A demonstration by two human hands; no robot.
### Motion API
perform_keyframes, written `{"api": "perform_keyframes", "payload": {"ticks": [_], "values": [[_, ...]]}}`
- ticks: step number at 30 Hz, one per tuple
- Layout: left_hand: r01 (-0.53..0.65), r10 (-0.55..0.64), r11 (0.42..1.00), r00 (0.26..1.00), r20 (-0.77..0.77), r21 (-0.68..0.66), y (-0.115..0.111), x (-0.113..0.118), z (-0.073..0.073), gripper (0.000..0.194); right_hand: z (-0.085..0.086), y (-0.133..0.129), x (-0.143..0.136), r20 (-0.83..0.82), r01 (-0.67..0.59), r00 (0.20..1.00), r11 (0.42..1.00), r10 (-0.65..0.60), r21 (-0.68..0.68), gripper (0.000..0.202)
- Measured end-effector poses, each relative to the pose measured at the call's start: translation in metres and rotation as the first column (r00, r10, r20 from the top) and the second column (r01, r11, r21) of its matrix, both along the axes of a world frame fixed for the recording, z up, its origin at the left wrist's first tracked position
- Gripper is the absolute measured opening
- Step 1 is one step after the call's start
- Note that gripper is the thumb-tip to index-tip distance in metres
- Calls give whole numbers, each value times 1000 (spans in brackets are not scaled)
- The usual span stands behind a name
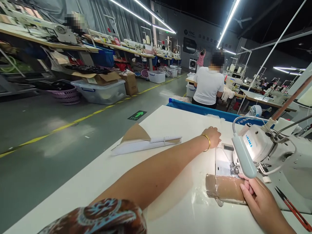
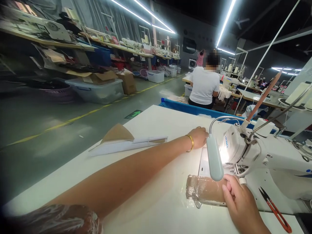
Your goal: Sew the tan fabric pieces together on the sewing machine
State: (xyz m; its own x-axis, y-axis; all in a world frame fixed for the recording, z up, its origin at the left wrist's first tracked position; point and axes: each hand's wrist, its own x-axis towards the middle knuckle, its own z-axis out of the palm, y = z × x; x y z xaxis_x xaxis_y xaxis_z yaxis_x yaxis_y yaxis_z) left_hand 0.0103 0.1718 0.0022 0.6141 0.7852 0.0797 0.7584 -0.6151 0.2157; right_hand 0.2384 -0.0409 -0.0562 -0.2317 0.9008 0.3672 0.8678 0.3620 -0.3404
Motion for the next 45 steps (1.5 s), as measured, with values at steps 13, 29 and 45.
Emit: {"api": "perform_keyframes", "payload": {"ticks": [13,29,45], "values": [[169,-172,984,984,-41,-64,-4,18,27,21,7,-1,-6,-2,-10,1000,998,10,56,24],[100,-100,995,995,30,-8,-24,-5,52,8,6,3,1,25,-43,999,999,43,2,26],[-124,123,992,992,-36,-35,-164,-117,-1,9,0,-1,3,39,-11,999,1000,10,26,28]]}}
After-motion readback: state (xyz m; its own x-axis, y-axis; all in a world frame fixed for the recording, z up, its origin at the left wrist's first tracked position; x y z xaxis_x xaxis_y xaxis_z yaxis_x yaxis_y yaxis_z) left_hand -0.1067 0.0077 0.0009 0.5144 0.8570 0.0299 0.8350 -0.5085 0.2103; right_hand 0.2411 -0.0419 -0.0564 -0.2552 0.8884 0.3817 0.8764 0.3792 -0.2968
